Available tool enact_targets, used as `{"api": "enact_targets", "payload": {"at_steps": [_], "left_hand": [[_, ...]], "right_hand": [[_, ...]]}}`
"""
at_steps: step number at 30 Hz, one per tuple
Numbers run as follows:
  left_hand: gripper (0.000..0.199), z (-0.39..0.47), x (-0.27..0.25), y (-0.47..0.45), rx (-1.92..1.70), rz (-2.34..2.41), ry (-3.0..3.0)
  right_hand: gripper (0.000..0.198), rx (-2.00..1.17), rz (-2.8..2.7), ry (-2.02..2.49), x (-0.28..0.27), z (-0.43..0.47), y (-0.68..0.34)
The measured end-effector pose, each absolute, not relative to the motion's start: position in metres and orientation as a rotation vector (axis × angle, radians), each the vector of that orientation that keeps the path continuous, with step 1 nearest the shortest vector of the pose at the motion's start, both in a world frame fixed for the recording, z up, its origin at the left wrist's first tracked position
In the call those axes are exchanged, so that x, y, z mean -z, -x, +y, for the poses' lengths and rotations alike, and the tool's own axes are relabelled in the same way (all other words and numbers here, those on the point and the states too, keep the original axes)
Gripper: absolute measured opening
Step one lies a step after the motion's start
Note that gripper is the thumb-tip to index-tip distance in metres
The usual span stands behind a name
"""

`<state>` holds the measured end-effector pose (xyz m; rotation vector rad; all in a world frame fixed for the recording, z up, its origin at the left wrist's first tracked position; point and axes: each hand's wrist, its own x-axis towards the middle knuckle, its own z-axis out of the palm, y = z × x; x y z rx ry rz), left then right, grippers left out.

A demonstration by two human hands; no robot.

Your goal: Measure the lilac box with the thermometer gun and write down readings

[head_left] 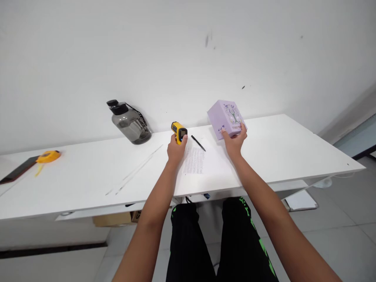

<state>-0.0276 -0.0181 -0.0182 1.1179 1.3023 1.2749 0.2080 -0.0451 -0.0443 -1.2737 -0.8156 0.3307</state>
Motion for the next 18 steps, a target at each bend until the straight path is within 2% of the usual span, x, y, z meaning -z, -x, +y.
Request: {"api": "enact_targets", "payload": {"at_steps": [4, 9, 18], "left_hand": [[0.046, -0.015, 0.026, 0.026, -1.527, 1.575, -1.419], [0.039, -0.014, 0.029, 0.026, -1.701, 1.413, -1.313], [0.054, -0.011, 0.029, 0.026, -1.542, 1.668, -1.339]], "right_hand": [[0.089, -0.304, -0.894, 1.401, 0.047, -0.046, -0.206], [0.088, -0.303, -1.009, 1.430, 0.050, -0.046, -0.206], [0.090, -0.268, -1.099, 1.678, 0.056, -0.040, -0.207]]}}
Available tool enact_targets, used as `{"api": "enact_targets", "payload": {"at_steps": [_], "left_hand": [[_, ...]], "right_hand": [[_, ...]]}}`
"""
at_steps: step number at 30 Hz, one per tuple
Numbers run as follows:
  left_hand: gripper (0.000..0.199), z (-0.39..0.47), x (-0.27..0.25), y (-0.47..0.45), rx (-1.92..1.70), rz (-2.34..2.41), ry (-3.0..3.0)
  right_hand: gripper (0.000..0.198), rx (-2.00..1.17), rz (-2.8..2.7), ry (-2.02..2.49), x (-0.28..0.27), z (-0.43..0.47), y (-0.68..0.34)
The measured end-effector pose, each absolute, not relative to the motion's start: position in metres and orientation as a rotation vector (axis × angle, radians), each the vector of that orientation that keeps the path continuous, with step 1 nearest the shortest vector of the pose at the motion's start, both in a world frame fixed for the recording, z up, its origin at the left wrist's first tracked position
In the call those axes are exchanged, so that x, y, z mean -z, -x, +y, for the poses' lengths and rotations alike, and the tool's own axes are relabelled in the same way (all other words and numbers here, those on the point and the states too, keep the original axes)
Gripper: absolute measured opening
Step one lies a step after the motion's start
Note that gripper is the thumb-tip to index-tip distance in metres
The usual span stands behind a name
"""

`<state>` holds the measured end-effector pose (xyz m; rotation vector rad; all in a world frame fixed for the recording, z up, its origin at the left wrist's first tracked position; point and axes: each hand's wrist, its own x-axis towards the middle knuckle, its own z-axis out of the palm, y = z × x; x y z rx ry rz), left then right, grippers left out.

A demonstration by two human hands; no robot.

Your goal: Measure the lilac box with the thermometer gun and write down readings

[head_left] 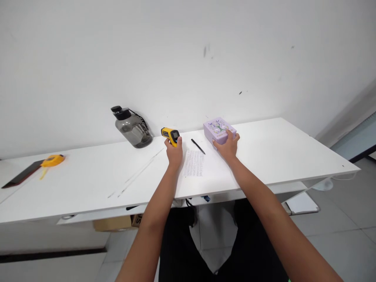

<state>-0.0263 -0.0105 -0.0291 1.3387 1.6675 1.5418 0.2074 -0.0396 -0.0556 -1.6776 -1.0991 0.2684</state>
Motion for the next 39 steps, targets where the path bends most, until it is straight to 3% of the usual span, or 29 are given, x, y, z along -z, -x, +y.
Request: {"api": "enact_targets", "payload": {"at_steps": [9, 17, 20, 24, 26, 32, 39], "left_hand": [[0.065, -0.012, 0.022, 0.027, -1.077, 1.909, -1.558], [0.053, -0.016, 0.021, 0.018, -1.047, 1.317, -1.425], [0.064, -0.019, 0.019, 0.015, -1.028, 1.113, -1.334], [0.078, -0.018, 0.022, 0.015, -1.007, 0.936, -1.280], [0.080, -0.017, 0.023, 0.015, -1.024, 0.831, -1.266], [0.072, -0.017, 0.013, 0.019, -1.054, 0.682, -1.076], [0.069, -0.017, 0.006, 0.022, -1.104, 0.605, -0.895]], "right_hand": [[0.090, -0.232, -1.070, 1.840, 0.055, -0.037, -0.206], [0.090, -0.064, -1.142, 1.798, 0.063, -0.030, -0.205], [0.079, 0.106, -1.208, 1.754, 0.058, -0.035, -0.204], [0.045, 0.273, -1.509, 1.594, 0.048, -0.047, -0.192], [0.035, 0.254, -1.702, 1.512, 0.046, -0.052, -0.183], [0.040, 0.051, -2.024, 1.746, 0.053, -0.052, -0.164], [0.040, -0.012, -2.035, 1.926, 0.054, -0.047, -0.168]]}}
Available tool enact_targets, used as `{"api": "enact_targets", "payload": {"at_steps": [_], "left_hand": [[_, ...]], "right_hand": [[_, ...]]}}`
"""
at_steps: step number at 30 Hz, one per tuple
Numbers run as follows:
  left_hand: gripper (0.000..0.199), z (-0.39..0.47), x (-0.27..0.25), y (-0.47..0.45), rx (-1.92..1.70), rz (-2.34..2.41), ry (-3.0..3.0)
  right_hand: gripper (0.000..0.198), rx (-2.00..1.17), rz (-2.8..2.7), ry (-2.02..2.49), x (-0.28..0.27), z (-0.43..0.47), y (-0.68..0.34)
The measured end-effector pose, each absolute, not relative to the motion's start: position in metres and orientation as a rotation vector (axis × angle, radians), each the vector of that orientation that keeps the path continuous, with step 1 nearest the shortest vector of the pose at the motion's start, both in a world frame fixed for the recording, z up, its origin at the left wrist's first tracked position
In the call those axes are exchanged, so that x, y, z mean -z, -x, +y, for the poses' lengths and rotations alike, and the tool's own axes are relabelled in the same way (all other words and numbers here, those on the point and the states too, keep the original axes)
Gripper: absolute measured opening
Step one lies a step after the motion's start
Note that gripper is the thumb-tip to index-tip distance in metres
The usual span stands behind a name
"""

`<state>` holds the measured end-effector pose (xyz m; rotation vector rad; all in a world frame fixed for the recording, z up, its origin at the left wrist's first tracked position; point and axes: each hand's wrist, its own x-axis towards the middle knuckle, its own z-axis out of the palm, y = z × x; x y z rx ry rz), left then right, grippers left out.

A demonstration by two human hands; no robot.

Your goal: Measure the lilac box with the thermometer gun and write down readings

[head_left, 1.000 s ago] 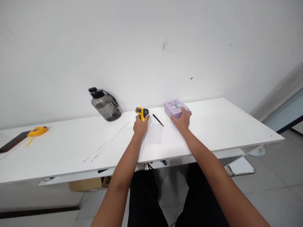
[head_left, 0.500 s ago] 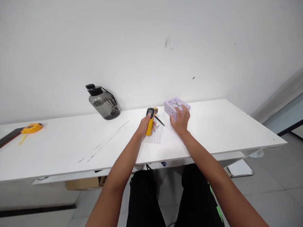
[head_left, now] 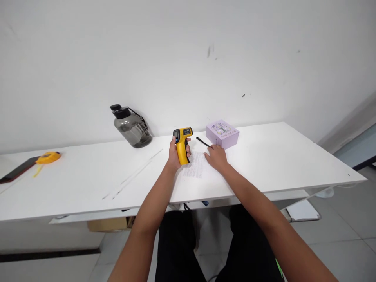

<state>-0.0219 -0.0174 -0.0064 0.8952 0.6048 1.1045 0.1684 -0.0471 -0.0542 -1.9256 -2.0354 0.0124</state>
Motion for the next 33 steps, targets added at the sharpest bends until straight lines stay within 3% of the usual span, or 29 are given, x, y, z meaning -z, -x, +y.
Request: {"api": "enact_targets", "payload": {"at_steps": [15, 21, 27, 33], "left_hand": [[0.069, -0.009, 0.024, 0.019, -1.011, 0.631, -0.602], [0.069, -0.008, 0.024, 0.017, -0.970, 0.665, -0.675], [0.071, -0.007, 0.025, 0.014, -0.904, 0.714, -0.761], [0.066, -0.009, 0.025, 0.008, -1.110, 0.836, -0.751]], "right_hand": [[0.048, -0.018, -2.008, 1.927, 0.052, -0.050, -0.174], [0.034, -0.017, -1.962, 1.949, 0.053, -0.047, -0.166], [0.034, -0.004, -1.917, 1.961, 0.046, -0.050, -0.168], [0.036, -0.163, -1.785, 1.882, 0.038, -0.062, -0.173]]}}
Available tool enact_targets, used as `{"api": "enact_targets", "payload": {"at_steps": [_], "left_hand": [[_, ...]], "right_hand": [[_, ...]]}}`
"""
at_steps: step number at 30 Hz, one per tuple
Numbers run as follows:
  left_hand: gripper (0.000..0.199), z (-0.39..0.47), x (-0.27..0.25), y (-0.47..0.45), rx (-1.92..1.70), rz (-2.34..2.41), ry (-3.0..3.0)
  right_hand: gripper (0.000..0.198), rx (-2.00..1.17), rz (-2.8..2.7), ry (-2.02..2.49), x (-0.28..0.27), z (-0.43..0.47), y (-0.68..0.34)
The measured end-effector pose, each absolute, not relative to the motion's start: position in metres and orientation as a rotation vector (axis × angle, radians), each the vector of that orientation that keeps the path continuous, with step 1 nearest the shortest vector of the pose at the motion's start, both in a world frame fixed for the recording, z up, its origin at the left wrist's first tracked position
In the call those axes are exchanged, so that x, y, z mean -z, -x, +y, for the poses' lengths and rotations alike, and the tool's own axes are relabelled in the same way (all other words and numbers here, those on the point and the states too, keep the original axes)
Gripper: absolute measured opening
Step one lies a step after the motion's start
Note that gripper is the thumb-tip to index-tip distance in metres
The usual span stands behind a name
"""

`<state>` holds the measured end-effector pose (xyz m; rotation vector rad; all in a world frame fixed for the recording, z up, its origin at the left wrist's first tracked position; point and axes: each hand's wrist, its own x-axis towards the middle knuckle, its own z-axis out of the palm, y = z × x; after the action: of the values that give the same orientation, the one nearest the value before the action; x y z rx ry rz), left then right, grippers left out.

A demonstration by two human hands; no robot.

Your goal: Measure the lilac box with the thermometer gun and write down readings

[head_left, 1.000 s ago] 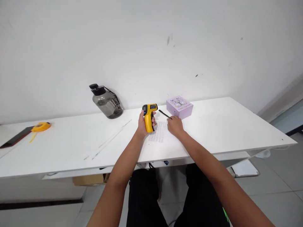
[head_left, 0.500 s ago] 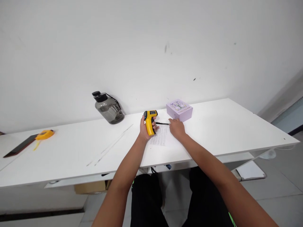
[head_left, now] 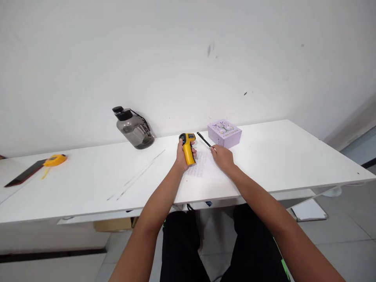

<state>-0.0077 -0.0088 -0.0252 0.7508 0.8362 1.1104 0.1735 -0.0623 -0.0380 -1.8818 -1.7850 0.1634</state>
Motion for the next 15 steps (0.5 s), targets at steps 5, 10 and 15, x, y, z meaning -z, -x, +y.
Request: {"api": "enact_targets", "payload": {"at_steps": [5, 10, 15], "left_hand": [[0.064, -0.005, 0.030, 0.006, -1.217, 0.938, -0.777], [0.068, -0.001, 0.035, 0.006, -1.309, 0.972, -0.736], [0.069, -0.001, 0.034, 0.006, -1.305, 0.987, -0.726]], "right_hand": [[0.029, -0.384, -1.690, 1.727, 0.041, -0.063, -0.172], [0.015, -0.766, -1.610, 1.389, 0.050, -0.063, -0.161], [0.012, -1.185, -1.450, 1.193, 0.060, -0.061, -0.150]]}}
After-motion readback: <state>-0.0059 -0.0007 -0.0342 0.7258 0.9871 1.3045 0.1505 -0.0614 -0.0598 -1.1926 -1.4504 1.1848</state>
